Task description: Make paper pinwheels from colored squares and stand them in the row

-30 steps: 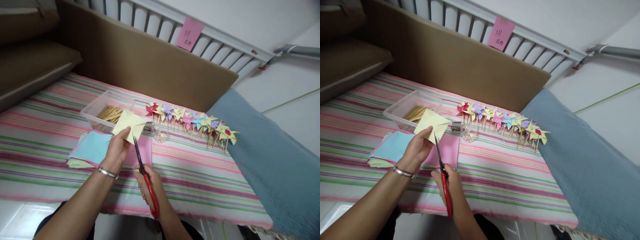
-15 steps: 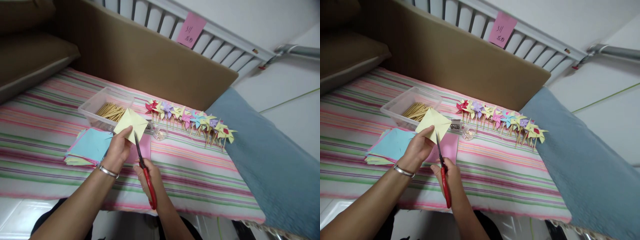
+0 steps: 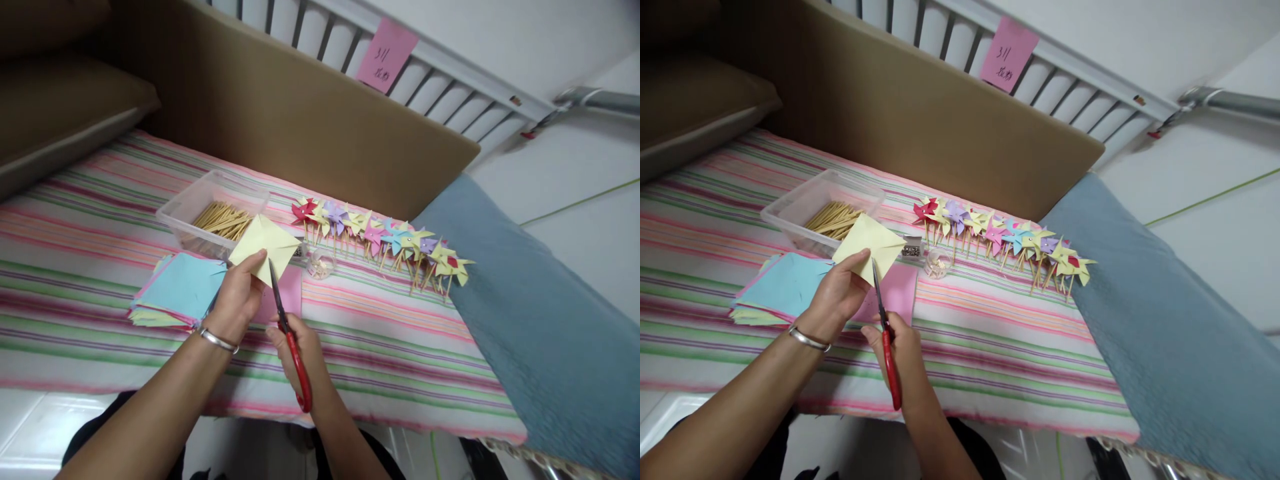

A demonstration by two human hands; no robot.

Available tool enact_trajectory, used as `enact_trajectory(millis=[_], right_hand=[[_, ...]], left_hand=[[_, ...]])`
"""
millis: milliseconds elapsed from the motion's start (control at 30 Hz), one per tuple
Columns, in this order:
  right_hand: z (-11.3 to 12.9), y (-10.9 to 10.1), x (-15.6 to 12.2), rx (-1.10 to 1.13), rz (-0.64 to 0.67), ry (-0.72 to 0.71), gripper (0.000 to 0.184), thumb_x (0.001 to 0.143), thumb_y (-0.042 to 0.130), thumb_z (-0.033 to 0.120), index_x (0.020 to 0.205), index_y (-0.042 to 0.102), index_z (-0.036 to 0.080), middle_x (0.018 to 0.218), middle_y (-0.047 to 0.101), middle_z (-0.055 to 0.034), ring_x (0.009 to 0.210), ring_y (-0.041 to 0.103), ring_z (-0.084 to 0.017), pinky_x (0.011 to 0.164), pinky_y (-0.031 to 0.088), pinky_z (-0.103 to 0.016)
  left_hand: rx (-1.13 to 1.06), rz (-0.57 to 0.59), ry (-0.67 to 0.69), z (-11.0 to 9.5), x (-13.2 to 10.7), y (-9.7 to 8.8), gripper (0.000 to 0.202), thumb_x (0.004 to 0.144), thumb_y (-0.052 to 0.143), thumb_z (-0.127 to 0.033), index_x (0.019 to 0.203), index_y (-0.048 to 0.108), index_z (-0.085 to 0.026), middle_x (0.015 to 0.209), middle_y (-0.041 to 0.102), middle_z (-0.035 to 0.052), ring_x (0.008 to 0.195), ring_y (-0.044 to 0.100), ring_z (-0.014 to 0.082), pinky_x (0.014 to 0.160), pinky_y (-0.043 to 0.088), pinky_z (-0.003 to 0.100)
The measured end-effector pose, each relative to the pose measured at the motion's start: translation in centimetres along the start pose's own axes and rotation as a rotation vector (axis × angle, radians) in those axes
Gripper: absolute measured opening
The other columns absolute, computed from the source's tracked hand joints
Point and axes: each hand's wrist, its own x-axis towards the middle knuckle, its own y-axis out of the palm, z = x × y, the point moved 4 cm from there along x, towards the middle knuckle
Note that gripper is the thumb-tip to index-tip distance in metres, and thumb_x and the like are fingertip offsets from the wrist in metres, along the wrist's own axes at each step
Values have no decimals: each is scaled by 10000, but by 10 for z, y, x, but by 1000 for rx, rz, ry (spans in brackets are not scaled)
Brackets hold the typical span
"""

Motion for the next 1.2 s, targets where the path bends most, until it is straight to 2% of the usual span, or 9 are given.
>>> enact_trajectory(millis=[400,633,733,833,933,1033,1100,1200], right_hand=[[1,-1,0,-57,-17,-17,317,777,601,450,901,631,159,543,460,45,483,408,-97,468,366,-204],[-4,-1,1,-86,-23,-12,266,784,592,411,896,634,173,528,468,47,462,426,-101,449,363,-205],[-8,-2,0,-178,5,-71,209,775,602,344,900,646,182,525,472,50,477,441,-103,485,379,-206],[-14,-4,-6,-292,89,-117,192,775,556,228,937,654,194,536,489,48,478,456,-101,499,378,-207],[-18,-11,-16,-252,218,-62,304,791,480,154,1059,611,211,554,547,45,486,507,-113,502,391,-209],[-11,-25,-28,-102,343,-21,377,816,476,157,1182,531,227,788,678,-8,619,584,-131,564,437,-225],[-4,-39,-33,-22,364,-9,367,835,504,202,1201,519,228,955,684,-48,725,601,-146,610,456,-244],[-4,-58,-32,91,326,47,350,837,559,274,1181,527,219,984,666,-68,729,597,-153,621,462,-271]], left_hand=[[10,7,8,0,0,0,172,670,686,-36,825,695,-110,773,736,35,677,666,135,662,536,239],[14,10,47,0,3,-2,200,635,713,-48,818,690,-124,789,738,29,688,668,140,708,537,257],[12,-2,97,-4,7,-4,188,630,721,-60,805,687,-122,808,738,39,709,671,149,707,531,252],[13,-19,163,-12,11,-7,194,628,723,-62,813,686,-111,856,737,60,744,678,162,718,529,253],[37,3,206,-20,14,-7,255,625,725,-65,872,687,-116,924,735,81,800,686,189,740,534,275],[85,68,193,-22,15,-6,307,618,737,-80,918,685,-122,936,735,95,800,688,201,728,539,283],[122,109,186,-23,15,-5,350,604,747,-89,946,682,-127,921,737,91,792,688,200,719,538,278],[217,134,188,-25,16,-5,421,566,770,-106,976,679,-135,917,737,82,778,684,196,698,534,266]])
